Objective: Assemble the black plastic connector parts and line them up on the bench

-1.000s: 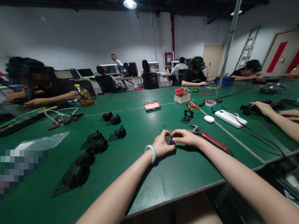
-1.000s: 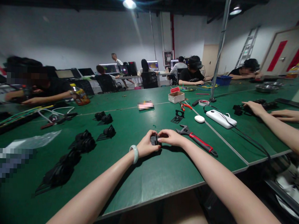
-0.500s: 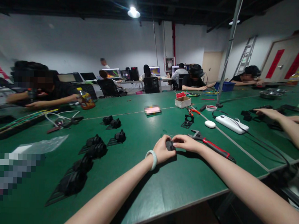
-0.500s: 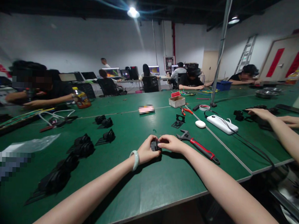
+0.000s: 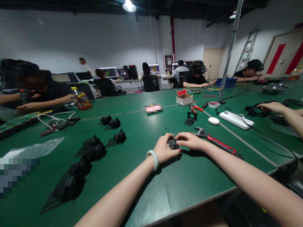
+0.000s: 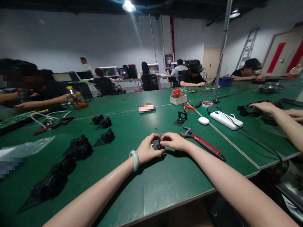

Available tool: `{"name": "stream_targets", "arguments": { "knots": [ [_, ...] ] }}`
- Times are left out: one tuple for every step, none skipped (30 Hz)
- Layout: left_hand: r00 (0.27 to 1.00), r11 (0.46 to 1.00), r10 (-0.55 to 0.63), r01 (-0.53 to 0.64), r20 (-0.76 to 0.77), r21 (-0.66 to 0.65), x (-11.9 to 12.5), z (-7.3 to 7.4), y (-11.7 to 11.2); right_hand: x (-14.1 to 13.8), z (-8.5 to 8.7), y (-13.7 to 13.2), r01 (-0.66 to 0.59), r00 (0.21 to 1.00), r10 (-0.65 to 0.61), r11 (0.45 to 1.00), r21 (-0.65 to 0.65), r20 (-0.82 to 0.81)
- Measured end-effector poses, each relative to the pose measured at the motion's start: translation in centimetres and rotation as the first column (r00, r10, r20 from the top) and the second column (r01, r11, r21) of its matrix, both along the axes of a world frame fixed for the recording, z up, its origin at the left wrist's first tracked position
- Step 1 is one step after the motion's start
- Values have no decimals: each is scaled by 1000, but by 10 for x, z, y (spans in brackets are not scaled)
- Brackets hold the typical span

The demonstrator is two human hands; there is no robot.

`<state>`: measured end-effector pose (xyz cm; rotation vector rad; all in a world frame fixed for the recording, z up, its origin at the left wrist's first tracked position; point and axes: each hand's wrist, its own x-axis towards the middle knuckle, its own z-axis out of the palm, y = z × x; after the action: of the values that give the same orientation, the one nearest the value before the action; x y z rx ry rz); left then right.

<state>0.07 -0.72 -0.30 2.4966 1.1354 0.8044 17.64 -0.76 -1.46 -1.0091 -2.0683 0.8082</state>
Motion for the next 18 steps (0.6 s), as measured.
{"name": "stream_targets", "arguments": {
  "knots": [
    [1000, 1000, 10, -10, -5, 24, 0, 0, 0, 1, 0, 0, 4, 1000, -4, 1000, 2, 8],
    [1000, 999, 20, -20, -9, 46, 0, 0, -1, 1, -1, 1, 8, 1000, -8, 1000, 3, 16],
    [1000, 998, 28, -27, -8, 60, 0, 1, -1, 2, -1, 1, 12, 1000, -12, 1000, 5, 24],
    [1000, 997, 31, -31, -4, 65, 0, 0, -1, 2, -2, 1, 15, 999, -15, 1000, 6, 30],
    [1000, 998, 31, -31, 4, 60, -1, 0, -1, 2, -2, 1, 17, 999, -17, 1000, 5, 33],
    [999, 998, 29, -30, 13, 48, -1, 0, -1, 3, -2, 2, 20, 999, -20, 1000, 3, 34],
    [999, 999, 28, -29, 20, 35, -1, 0, -2, 3, -2, 2, 22, 999, -22, 1000, 2, 36],
    [999, 999, 31, -32, 24, 25, -1, 0, -2, 2, -2, 1, 26, 999, -26, 1000, 1, 37],
    [999, 999, 39, -40, 25, 21, -2, 1, -3, 2, -2, 1, 29, 999, -29, 1000, 3, 38],
    [999, 999, 49, -49, 20, 21, -2, 1, -4, 2, -2, 1, 30, 999, -31, 1000, 6, 40],
    [998, 998, 58, -58, 12, 22, -2, 2, -4, 2, -1, 1, 30, 999, -31, 999, 10, 42],
    [998, 998, 67, -67, 0, 21, -3, 4, -5, 2, -1, 1, 29, 999, -30, 999, 14, 43],
    [997, 997, 73, -73, -12, 19, -3, 5, -5, 2, -1, 0, 29, 999, -29, 999, 17, 42],
    [997, 997, 77, -77, -24, 15, -3, 7, -6, 2, 0, 0, 27, 999, -28, 999, 18, 38],
    [996, 997, 78, -77, -33, 8, -3, 8, -6, 1, 0, 0, 26, 999, -26, 1000, 17, 32],
    [997, 997, 75, -75, -36, -3, -3, 10, -7, 1, 0, 0, 27, 999, -27, 1000, 15, 25],
    [997, 997, 73, -73, -33, -24, -2, 11, -7, 1, 1, 0, 27, 999, -27, 1000, 12, 19],
    [997, 996, 70, -72, -25, -62, -2, 12, -8, 0, 1, 0, 25, 1000, -25, 1000, 8, 14]
  ]
}}
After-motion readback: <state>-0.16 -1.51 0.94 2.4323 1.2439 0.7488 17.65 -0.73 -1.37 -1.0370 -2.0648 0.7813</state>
